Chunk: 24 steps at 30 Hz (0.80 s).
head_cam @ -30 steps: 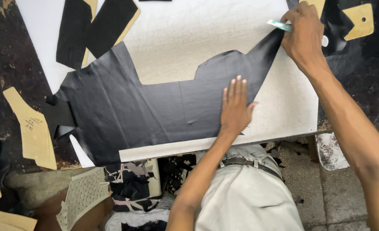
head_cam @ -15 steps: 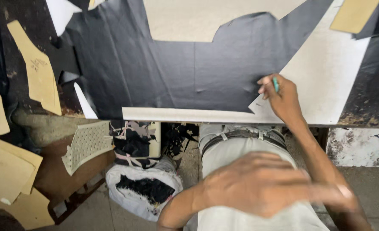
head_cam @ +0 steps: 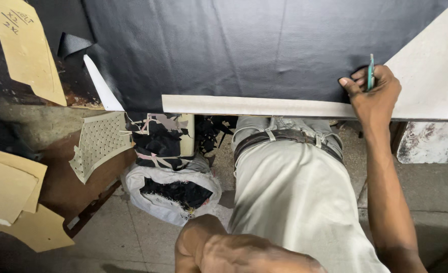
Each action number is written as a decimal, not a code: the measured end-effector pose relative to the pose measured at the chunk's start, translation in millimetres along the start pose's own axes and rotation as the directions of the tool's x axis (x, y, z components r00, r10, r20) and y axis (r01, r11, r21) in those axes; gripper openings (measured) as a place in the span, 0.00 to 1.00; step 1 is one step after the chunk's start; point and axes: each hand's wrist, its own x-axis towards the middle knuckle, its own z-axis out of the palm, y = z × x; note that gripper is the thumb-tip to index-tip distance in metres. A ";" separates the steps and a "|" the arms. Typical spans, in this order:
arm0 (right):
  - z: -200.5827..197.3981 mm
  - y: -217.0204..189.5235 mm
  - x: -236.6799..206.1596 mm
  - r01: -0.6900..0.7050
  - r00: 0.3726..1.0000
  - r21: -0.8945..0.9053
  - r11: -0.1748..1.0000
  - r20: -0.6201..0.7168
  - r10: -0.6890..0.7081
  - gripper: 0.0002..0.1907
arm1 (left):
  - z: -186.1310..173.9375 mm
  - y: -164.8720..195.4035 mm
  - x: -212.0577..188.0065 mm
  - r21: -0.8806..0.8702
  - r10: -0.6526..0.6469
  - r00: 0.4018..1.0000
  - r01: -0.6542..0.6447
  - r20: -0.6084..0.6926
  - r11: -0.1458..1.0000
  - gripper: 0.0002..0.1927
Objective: The person lays a large piece of black leather on a worktable, places cardboard templates on it, and uses a cutting tool to trace and cut out shapes. The person repeatedly repositions the leather and templates, cuts along the template edges, and sets aside the cut pieces.
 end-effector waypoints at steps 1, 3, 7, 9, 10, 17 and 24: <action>3.1 0.4 -0.1 0.001 1.000 -0.026 1.000 -0.025 -0.002 0.12 | -10.1 2.1 -5.2 0.000 0.007 1.000 -0.007 -0.014 1.000 0.22; 8.0 0.4 -1.7 0.007 0.997 -0.077 0.997 -0.079 -0.013 0.13 | -30.4 3.7 -13.4 0.035 0.009 0.999 -0.008 -0.034 0.999 0.22; 15.4 -5.4 -1.9 0.011 0.994 0.008 1.000 -0.110 -0.010 0.11 | -104.9 -40.3 -9.9 0.610 -0.284 0.954 0.280 -0.093 0.742 0.23; 15.9 -11.8 -1.8 0.032 0.995 0.016 0.999 -0.094 -0.031 0.12 | -154.5 -70.0 -5.5 0.887 -0.517 0.847 0.330 -0.127 0.322 0.31; 15.8 -15.8 -1.7 -0.016 0.996 -0.009 1.000 -0.087 0.015 0.11 | -177.7 -82.5 -4.2 0.951 -0.637 0.749 0.298 -0.183 0.077 0.36; 16.2 -63.5 19.1 -0.074 0.988 -0.147 0.986 -0.143 0.052 0.09 | -335.2 -31.1 -13.6 0.794 -0.389 0.692 0.506 -0.607 -0.338 0.36; 33.6 -157.6 143.1 0.121 0.949 -0.188 0.975 -0.265 -0.169 0.15 | -368.3 7.1 -36.6 0.573 0.084 0.599 0.792 -0.797 -0.211 0.36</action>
